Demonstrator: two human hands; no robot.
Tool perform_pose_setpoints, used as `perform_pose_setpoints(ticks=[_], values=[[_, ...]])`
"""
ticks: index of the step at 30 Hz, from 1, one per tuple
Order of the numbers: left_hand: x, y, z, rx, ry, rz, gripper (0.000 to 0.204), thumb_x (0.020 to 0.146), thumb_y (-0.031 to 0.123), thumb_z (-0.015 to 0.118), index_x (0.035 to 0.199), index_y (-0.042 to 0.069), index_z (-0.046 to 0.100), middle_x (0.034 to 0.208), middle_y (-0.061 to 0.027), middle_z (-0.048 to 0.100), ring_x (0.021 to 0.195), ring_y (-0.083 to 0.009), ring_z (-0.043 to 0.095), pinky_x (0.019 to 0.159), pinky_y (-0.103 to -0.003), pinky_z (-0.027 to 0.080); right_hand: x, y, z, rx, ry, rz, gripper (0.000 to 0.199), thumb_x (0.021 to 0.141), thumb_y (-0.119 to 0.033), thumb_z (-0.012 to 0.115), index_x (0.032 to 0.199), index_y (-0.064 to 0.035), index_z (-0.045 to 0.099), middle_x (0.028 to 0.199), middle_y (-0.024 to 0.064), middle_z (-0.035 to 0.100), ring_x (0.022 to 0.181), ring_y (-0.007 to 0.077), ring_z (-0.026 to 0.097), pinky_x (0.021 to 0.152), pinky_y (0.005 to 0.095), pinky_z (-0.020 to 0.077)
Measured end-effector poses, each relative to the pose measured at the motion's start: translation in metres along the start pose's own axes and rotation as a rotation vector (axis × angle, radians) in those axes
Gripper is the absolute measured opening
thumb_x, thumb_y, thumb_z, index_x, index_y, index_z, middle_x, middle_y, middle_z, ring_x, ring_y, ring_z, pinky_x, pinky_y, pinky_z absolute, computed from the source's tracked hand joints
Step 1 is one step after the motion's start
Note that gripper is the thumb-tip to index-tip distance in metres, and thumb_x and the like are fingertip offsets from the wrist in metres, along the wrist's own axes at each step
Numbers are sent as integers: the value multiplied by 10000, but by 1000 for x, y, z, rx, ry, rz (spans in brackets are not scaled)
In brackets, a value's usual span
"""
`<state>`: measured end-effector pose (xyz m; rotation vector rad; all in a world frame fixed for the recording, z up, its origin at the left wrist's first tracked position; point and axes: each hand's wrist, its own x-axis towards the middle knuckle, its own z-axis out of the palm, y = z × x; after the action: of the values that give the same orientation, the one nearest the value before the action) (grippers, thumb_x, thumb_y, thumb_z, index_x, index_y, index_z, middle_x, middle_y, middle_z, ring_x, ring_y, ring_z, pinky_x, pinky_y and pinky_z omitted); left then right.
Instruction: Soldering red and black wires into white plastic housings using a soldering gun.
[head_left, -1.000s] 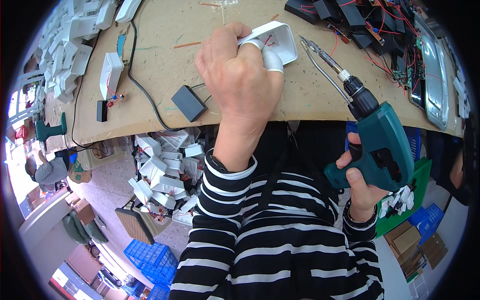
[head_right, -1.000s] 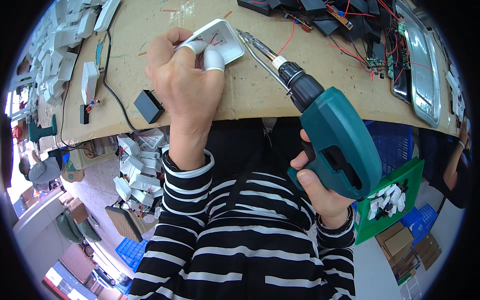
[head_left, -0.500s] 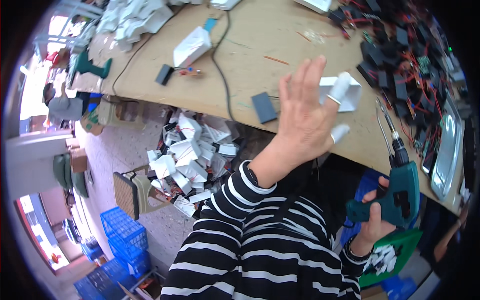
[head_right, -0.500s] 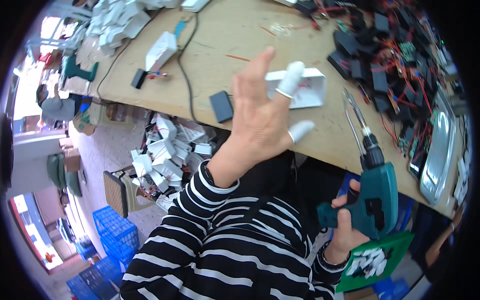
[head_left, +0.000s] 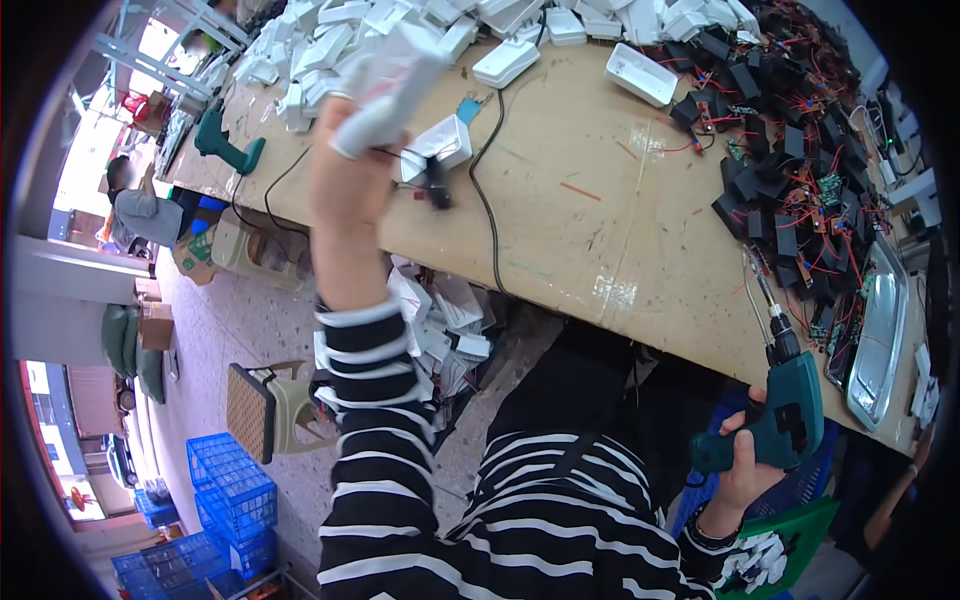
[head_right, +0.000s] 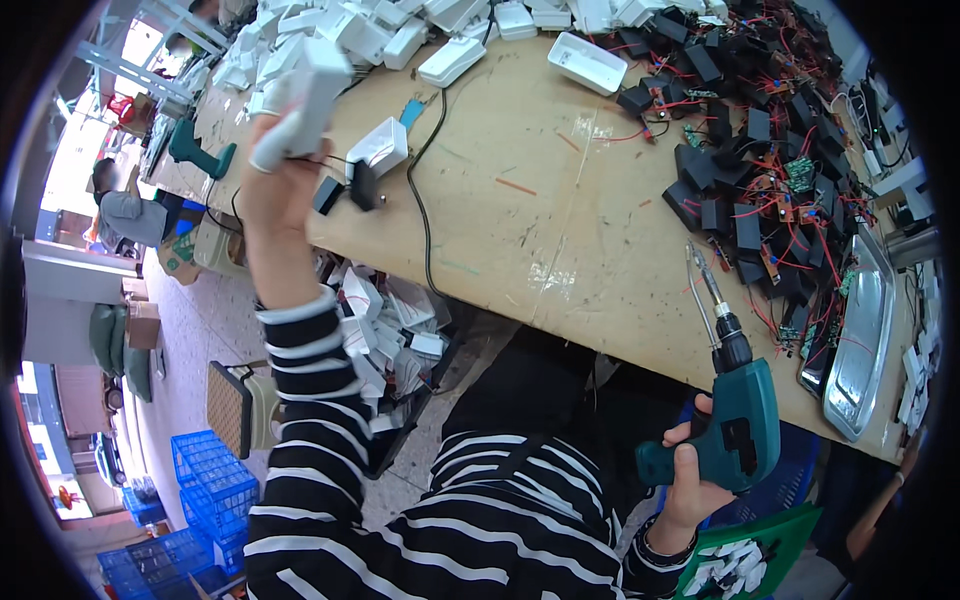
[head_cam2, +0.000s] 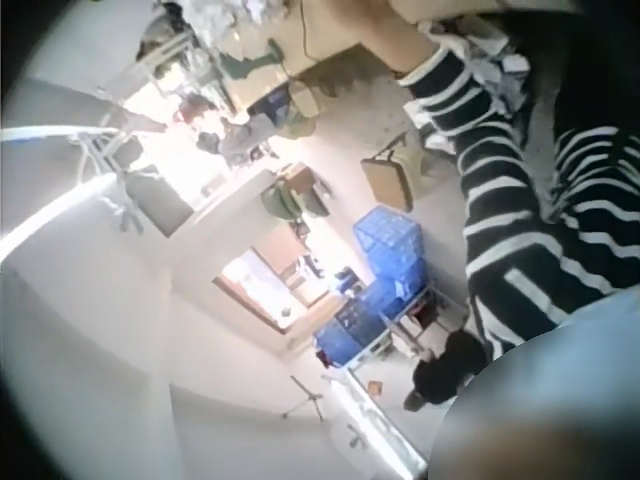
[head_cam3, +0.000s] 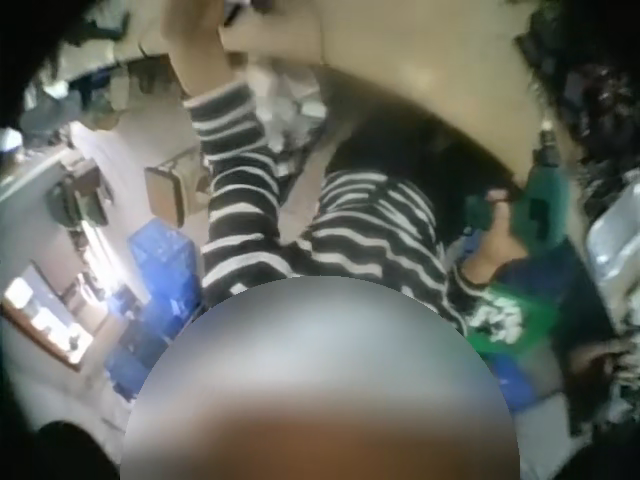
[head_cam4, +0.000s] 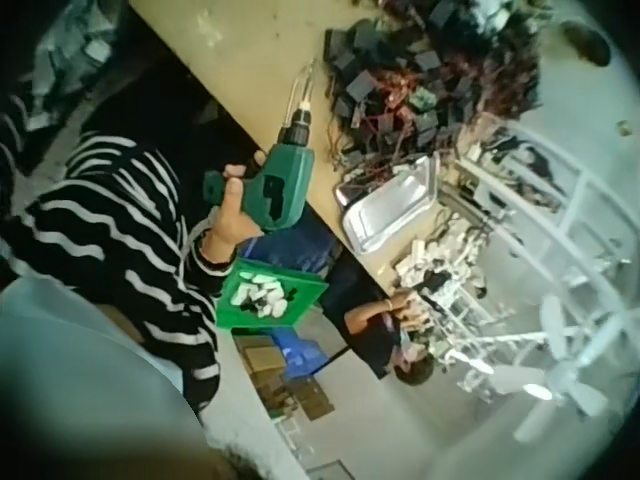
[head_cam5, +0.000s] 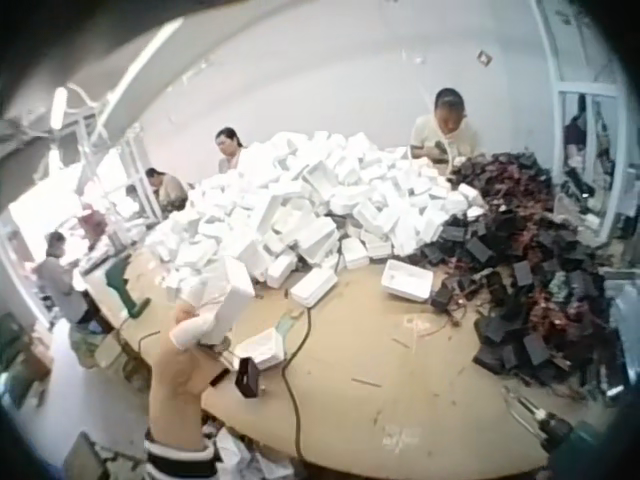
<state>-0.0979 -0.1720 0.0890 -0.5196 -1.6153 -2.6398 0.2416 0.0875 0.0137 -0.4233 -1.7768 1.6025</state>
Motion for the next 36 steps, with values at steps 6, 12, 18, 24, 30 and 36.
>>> perform_pose_setpoints(ticks=[6,12,18,24,30,36], values=[[46,-20,-61,923,-85,3,571,691,169,693,1197,15,480,948,-64,579,717,-116,507,610,-220,406,4,-2,5,7,19,23,514,764,-47,578,1215,58,356,1088,205,517,714,156,564,580,259,476],[56,-50,-98,1208,-43,-166,576,726,281,687,1192,9,488,1046,-144,542,970,-223,505,823,-308,397,7,-1,0,-3,21,49,508,762,-45,578,1210,57,363,1081,194,524,713,156,566,580,259,475],[94,-52,-29,1490,-187,387,528,739,315,671,1136,2,519,1141,-191,487,1046,-294,471,860,-360,389,12,2,0,19,48,79,524,756,-66,594,1212,54,364,1084,194,522,696,157,567,564,256,474],[152,-118,36,1587,-462,-105,679,592,398,771,1056,-39,535,990,-223,569,906,-325,563,788,-400,448,15,3,-2,23,76,69,556,748,-82,612,1223,50,354,1078,206,517,685,160,573,534,253,479],[189,-126,2,1778,-266,-46,420,678,163,629,1067,16,569,1003,-233,594,985,-329,562,819,-366,438,17,7,-10,55,106,82,577,738,-85,619,1227,59,348,1060,205,520,666,165,573,538,256,487],[78,-77,74,1159,-513,-70,360,722,-38,444,1058,10,567,877,-136,627,821,-181,591,717,-278,448,24,7,-22,30,143,78,580,733,-101,615,1219,72,350,1048,211,522,649,167,572,534,252,487]])
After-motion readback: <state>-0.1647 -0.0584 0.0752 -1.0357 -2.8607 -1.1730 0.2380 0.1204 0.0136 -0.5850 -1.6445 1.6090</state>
